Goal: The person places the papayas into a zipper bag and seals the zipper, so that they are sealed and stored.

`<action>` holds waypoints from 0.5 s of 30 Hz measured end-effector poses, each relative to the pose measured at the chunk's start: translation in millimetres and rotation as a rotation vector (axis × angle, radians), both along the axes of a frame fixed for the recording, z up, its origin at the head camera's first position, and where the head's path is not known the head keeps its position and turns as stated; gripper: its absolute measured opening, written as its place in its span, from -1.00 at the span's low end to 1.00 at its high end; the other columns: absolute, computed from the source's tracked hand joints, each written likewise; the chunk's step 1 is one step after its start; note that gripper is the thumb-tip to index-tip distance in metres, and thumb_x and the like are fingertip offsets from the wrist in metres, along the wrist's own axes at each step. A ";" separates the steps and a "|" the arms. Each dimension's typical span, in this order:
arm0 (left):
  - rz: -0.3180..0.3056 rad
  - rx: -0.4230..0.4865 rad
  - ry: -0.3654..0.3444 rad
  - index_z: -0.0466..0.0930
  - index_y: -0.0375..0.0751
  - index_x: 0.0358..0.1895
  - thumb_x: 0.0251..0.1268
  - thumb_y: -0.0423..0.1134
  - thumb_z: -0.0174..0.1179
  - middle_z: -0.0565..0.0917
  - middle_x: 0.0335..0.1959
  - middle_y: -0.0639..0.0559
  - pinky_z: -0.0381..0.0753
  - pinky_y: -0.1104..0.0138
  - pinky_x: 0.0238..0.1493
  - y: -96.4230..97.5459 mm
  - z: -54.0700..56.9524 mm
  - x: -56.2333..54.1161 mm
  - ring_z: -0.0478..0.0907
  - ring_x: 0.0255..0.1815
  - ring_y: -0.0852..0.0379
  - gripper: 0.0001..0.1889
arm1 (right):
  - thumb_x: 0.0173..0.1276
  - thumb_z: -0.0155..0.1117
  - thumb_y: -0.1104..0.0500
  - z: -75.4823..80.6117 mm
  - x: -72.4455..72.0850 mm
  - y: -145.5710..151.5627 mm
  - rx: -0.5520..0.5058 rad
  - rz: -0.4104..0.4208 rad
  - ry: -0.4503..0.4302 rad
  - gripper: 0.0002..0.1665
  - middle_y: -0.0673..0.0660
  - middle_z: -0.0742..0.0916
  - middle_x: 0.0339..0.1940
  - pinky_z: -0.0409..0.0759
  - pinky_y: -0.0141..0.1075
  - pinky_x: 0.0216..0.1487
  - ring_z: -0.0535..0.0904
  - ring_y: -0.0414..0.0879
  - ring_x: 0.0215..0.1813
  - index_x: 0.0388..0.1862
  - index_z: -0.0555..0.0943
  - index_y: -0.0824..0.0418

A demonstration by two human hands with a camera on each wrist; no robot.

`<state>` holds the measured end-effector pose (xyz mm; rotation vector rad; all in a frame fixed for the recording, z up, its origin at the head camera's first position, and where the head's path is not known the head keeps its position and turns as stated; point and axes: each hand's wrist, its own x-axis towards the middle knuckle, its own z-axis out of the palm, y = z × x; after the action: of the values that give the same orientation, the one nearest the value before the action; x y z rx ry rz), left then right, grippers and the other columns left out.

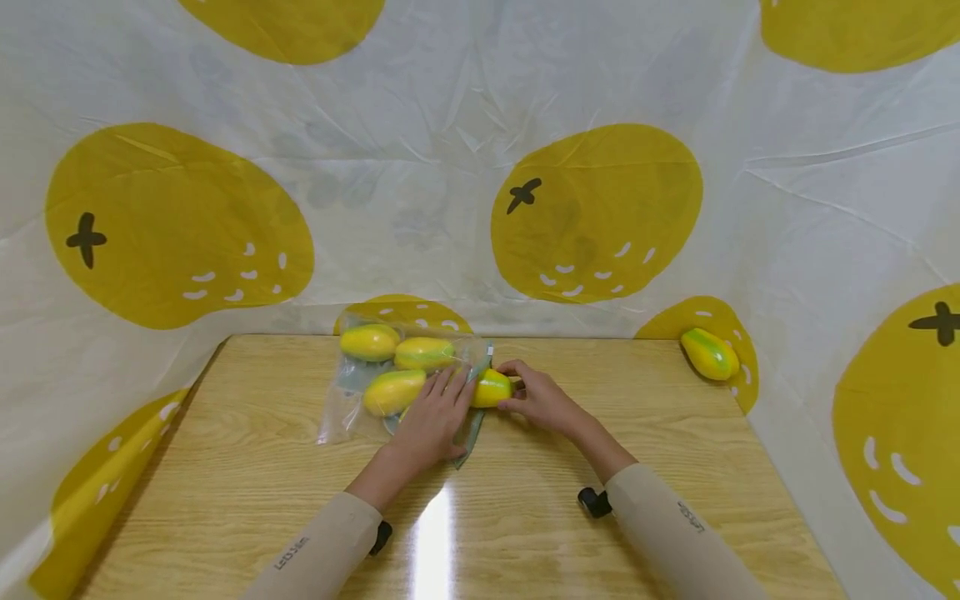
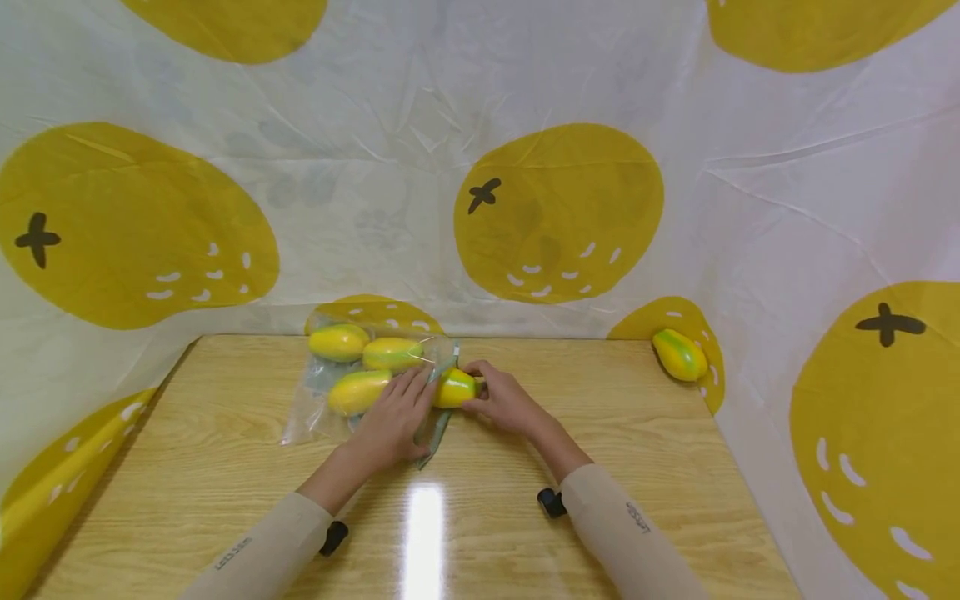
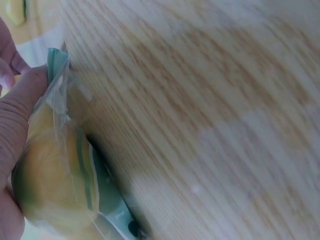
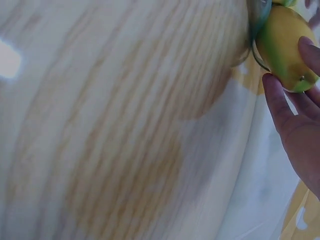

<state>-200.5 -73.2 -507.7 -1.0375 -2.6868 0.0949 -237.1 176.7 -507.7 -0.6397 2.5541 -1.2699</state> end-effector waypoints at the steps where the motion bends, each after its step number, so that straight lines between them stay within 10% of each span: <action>1: 0.002 -0.003 0.000 0.14 -0.32 0.58 -0.25 0.36 0.62 0.19 0.62 -0.27 0.33 -0.06 0.54 0.1 0.2 0.1 0.29 0.55 -0.30 0.35 | 0.42 0.41 0.17 1.6 0.2 0.9 -0.007 0.001 -0.011 -0.35 0.20 0.58 0.42 0.69 -0.09 0.21 0.66 0.17 0.27 0.41 0.40 0.15; 15: 0.017 -0.021 0.001 0.12 -0.30 0.59 -0.25 0.37 0.61 0.17 0.64 -0.25 0.33 -0.05 0.54 -1.2 1.9 0.8 0.27 0.56 -0.28 0.36 | 0.47 0.34 0.22 2.3 -1.8 8.3 -0.029 0.075 -0.055 -0.40 0.25 0.59 0.39 0.69 -0.15 0.21 0.65 0.20 0.28 0.43 0.43 0.24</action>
<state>-199.6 -74.3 -505.8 -1.0211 -2.6995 0.1273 -238.9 184.9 -505.4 -0.6898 2.4474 -1.2844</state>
